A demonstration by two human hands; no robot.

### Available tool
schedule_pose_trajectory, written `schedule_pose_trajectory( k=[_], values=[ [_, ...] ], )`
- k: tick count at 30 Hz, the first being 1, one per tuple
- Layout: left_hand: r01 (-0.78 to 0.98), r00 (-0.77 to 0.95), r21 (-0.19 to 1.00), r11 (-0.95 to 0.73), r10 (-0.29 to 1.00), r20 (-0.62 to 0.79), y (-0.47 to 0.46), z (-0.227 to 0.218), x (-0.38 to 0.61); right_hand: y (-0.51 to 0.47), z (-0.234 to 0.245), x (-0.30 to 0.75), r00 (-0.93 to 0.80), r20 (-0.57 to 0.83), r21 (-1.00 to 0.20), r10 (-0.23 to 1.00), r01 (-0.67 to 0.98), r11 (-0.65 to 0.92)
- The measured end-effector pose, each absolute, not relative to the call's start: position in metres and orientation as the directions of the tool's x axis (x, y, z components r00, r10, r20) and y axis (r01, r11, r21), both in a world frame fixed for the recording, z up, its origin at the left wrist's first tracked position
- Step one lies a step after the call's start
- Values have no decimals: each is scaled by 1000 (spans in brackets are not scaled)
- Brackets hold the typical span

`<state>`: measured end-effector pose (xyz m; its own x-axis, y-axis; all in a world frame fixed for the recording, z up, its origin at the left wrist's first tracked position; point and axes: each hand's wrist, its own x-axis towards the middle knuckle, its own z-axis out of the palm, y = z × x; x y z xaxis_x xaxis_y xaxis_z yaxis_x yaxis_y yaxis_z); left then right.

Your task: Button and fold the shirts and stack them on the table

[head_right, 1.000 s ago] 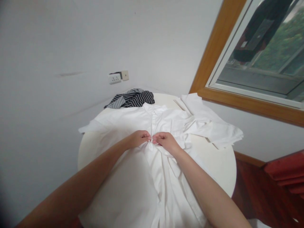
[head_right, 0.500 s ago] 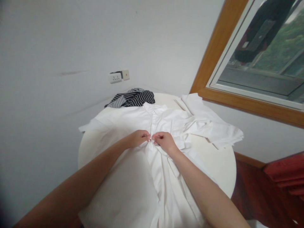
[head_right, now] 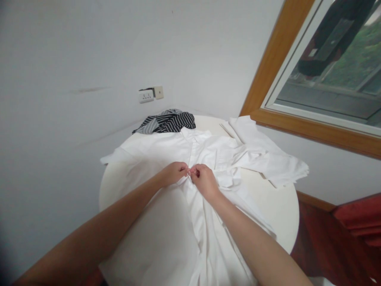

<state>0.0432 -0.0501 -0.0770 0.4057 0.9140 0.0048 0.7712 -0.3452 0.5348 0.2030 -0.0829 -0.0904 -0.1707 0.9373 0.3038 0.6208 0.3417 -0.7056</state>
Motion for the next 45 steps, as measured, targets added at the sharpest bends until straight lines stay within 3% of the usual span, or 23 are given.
schedule_pose_trajectory(
  k=[8, 10, 16, 22, 26, 31, 39, 45],
  values=[
    [744, 404, 572, -346, 914, 27, -51, -74, 44, -80, -85, 215, -277, 190, -799, 942, 514, 313],
    [739, 406, 578, -347, 913, 29, -52, -73, 44, -80, -83, 213, -278, 194, -744, 941, 584, 326],
    [743, 397, 580, -335, 918, 22, -51, -74, 45, -86, -81, 201, -292, 276, -406, 916, 828, 386],
    [715, 402, 611, -341, 915, 40, -51, -74, 44, -85, -82, 198, -297, 255, -313, 920, 875, 369],
    [695, 402, 643, -321, 915, 23, -51, -73, 44, -82, -83, 200, -259, 228, -366, 939, 871, 329],
    [675, 437, 652, -345, 899, 23, -50, -72, 43, -77, -86, 204, -236, 221, -514, 946, 796, 319],
    [776, 418, 459, -433, 897, 141, -56, -77, 46, -66, -92, 208, -226, 131, -785, 965, 571, 241],
    [681, 456, 602, -417, 885, 97, -50, -77, 42, -65, -93, 211, -245, 124, -823, 961, 516, 238]
  ],
)
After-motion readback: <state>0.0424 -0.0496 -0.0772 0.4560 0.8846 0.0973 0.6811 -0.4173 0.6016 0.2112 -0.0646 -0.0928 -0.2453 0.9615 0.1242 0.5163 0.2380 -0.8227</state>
